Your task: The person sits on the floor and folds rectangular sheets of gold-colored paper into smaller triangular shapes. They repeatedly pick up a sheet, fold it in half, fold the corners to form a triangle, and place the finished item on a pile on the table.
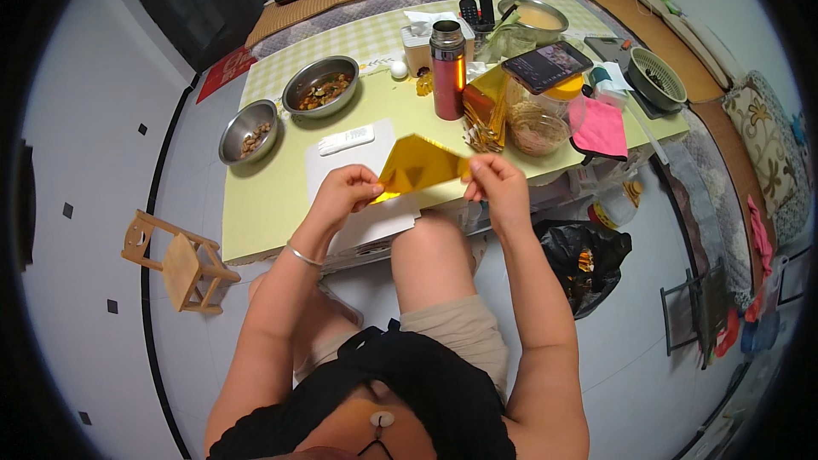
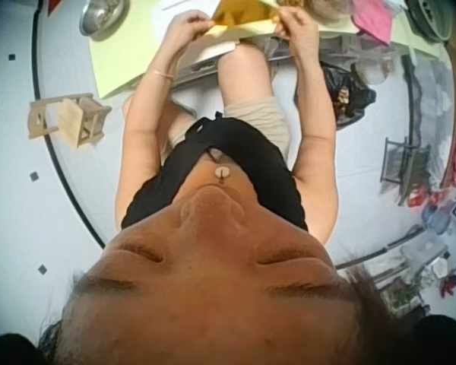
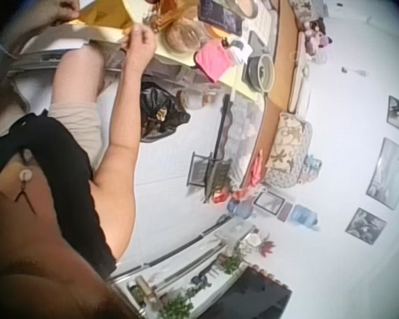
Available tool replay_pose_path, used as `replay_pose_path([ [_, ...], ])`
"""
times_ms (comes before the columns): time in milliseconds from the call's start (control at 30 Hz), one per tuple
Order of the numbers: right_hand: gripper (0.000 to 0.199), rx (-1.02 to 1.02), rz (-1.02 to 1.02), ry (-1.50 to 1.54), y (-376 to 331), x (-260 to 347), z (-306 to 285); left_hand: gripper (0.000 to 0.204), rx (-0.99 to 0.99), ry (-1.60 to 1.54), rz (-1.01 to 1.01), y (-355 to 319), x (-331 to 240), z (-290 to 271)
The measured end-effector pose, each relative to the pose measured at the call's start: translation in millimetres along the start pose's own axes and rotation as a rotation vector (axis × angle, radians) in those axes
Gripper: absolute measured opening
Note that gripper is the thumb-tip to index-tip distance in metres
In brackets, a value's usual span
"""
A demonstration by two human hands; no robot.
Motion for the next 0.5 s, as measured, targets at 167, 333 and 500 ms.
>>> replay_pose_path([
  [167, 0.039, -0.089, -0.183, 0.282, 18, 35, -2, 0.01, -0.031, -0.279, -0.091, 43, -15, 42],
  [333, 0.031, -0.101, -0.141, 0.174, 3, 15, -31, 0.009, -0.076, -0.438, -0.185, 91, -17, 93],
  [500, 0.021, -0.142, -0.022, 0.121, -23, -14, -58, 0.009, -0.074, -0.524, -0.227, 119, -29, 133],
])
Point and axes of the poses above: each hand's wrist, its own y-axis towards the middle knuckle, its own z-axis out of the palm, x = y × z, the point moved 2 cm from there along y, towards the middle knuckle
